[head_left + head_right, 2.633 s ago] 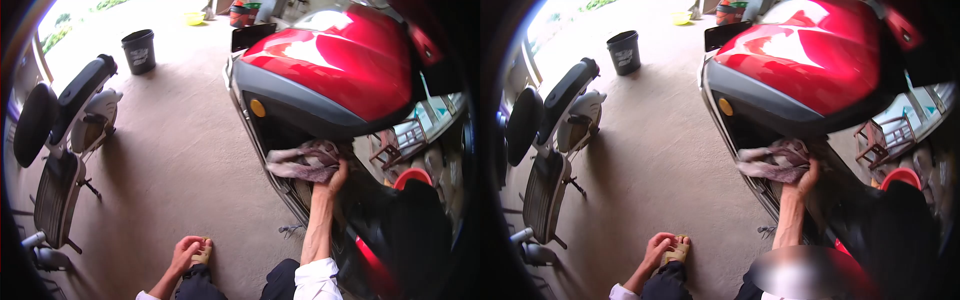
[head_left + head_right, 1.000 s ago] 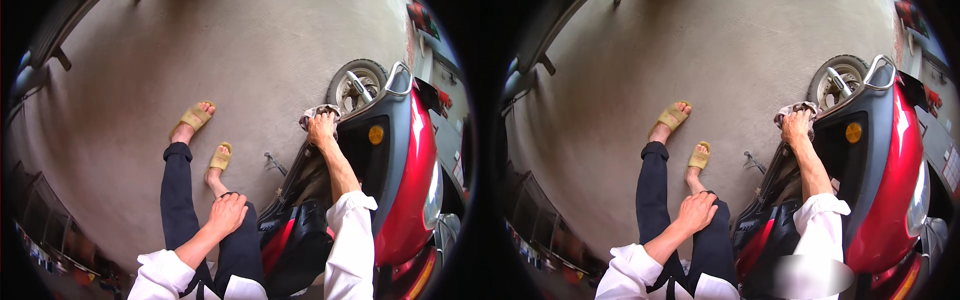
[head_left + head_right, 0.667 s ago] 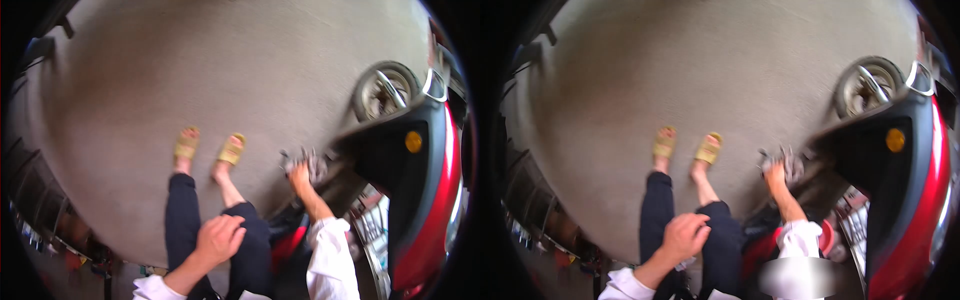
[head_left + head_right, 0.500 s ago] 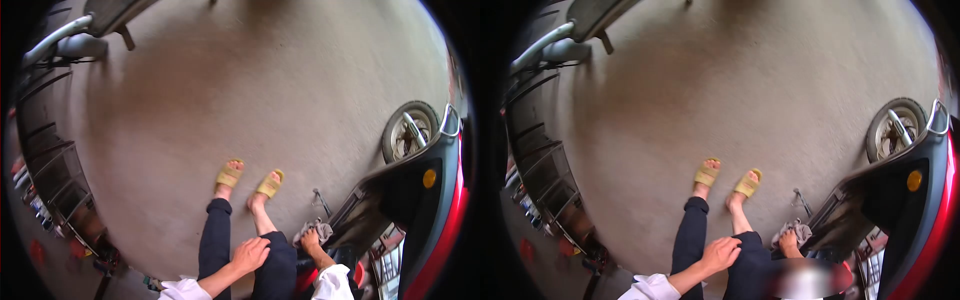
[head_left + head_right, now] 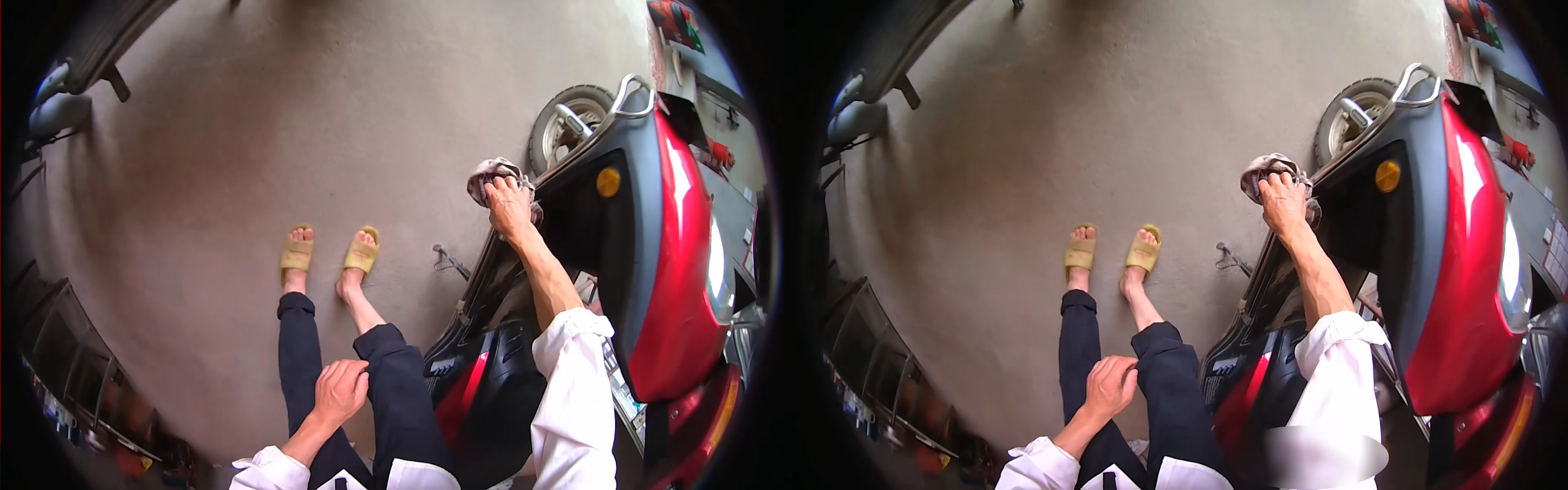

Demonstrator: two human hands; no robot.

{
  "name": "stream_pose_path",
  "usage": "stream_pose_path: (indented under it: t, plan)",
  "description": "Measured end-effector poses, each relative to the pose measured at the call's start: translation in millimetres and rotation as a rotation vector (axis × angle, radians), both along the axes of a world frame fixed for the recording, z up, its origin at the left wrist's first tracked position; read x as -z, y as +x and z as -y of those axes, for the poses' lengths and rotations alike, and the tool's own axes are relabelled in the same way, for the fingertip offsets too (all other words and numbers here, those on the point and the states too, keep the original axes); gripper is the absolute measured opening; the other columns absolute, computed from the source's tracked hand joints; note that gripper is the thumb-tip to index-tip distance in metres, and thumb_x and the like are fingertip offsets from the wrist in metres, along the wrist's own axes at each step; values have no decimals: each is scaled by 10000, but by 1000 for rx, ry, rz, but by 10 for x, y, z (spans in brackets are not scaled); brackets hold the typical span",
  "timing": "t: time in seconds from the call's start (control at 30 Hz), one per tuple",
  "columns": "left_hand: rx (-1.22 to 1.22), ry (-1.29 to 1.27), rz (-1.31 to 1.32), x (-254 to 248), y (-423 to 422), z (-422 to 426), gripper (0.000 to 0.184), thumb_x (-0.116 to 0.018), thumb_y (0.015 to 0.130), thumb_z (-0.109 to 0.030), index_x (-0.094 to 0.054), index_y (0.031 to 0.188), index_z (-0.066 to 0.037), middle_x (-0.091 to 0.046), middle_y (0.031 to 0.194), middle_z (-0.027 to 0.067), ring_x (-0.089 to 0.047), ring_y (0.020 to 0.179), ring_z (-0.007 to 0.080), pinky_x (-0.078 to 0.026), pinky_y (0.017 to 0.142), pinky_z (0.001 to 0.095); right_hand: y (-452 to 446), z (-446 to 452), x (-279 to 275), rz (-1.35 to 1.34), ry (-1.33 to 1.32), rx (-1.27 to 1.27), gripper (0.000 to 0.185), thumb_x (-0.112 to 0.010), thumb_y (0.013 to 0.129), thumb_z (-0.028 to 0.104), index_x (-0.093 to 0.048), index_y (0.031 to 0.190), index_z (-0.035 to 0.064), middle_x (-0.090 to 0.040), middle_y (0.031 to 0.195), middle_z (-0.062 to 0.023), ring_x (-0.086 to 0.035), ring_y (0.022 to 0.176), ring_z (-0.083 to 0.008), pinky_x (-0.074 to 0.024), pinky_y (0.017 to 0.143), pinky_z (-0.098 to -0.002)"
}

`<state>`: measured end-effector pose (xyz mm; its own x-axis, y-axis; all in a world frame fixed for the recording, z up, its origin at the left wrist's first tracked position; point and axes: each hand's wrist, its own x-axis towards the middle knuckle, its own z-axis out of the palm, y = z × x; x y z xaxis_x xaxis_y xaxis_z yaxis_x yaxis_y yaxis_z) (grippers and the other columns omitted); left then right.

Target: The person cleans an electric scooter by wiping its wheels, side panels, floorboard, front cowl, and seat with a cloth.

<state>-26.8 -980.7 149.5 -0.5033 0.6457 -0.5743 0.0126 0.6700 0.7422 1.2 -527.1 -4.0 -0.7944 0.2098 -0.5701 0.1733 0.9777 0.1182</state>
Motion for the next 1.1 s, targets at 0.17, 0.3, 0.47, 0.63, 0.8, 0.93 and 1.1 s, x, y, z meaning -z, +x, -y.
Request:
stream_pose_path:
  t: [0.17, 0.3, 0.47, 0.63, 0.8, 0.93, 1.1]
  plan:
    - [78, -45, 118, 244, 168, 95, 170, -677, 776, -34, -653, 944, -41, -661, 855, 107, -646, 805, 308, -507, 734, 390, 1190, 587, 415, 289, 120, -193, 144, -608, 798, 174, -655, 931, 149, -588, 1063, -55, -474, 1166, -270, -374, 846, -552]
    - [67, -25, 188, 198, 37, 145, 186, -679, 770, -23, -653, 954, -35, -658, 844, 105, -646, 791, 304, -509, 728, 390, 1844, 1493, 285, 558, -38, -168, 224, -568, 856, 240, -709, 1012, 164, -644, 1103, -33, -438, 1222, -264, -357, 923, -570]
    - [58, -29, 171, 204, -138, 205, 194, -678, 766, -21, -650, 957, -30, -657, 840, 105, -646, 784, 300, -506, 723, 386, 2861, 2511, 129, 899, -328, -233, 273, -531, 886, 255, -669, 1100, 156, -612, 1200, -40, -423, 1274, -282, -319, 1005, -603]
    - [121, -22, 145, 309, -155, 352, 161, -661, 791, -58, -643, 948, -27, -639, 817, 108, -635, 773, 308, -505, 721, 392, 2551, 2475, -4, 1088, -279, -161, 408, -561, 910, 268, -585, 1314, 214, -569, 1349, 33, -400, 1347, -227, -166, 1082, -721]
    - [184, -61, 184, 353, -81, 438, 159, -655, 797, -69, -642, 951, -32, -635, 822, 105, -632, 787, 304, -506, 729, 392, 1819, 1378, -41, 368, -54, -200, 295, -611, 791, 188, -625, 1082, 140, -595, 1184, -31, -500, 1139, -266, -405, 908, -516]
    - [203, -66, 192, 355, 72, 488, 174, -667, 800, -99, -647, 967, -51, -633, 824, 75, -633, 804, 275, -494, 714, 392, 1532, 1108, 148, 408, -95, 58, 211, -587, 783, 167, -627, 986, 129, -641, 1061, -48, -526, 1086, -269, -414, 836, -504]
    - [139, -79, 143, 353, 278, 536, 181, -673, 793, -97, -647, 967, -55, -629, 811, 71, -632, 798, 273, -493, 709, 385, 2089, 2065, 400, 892, -70, -34, 289, -547, 886, 280, -735, 1089, 199, -701, 1130, 24, -462, 1232, -235, -329, 967, -624]
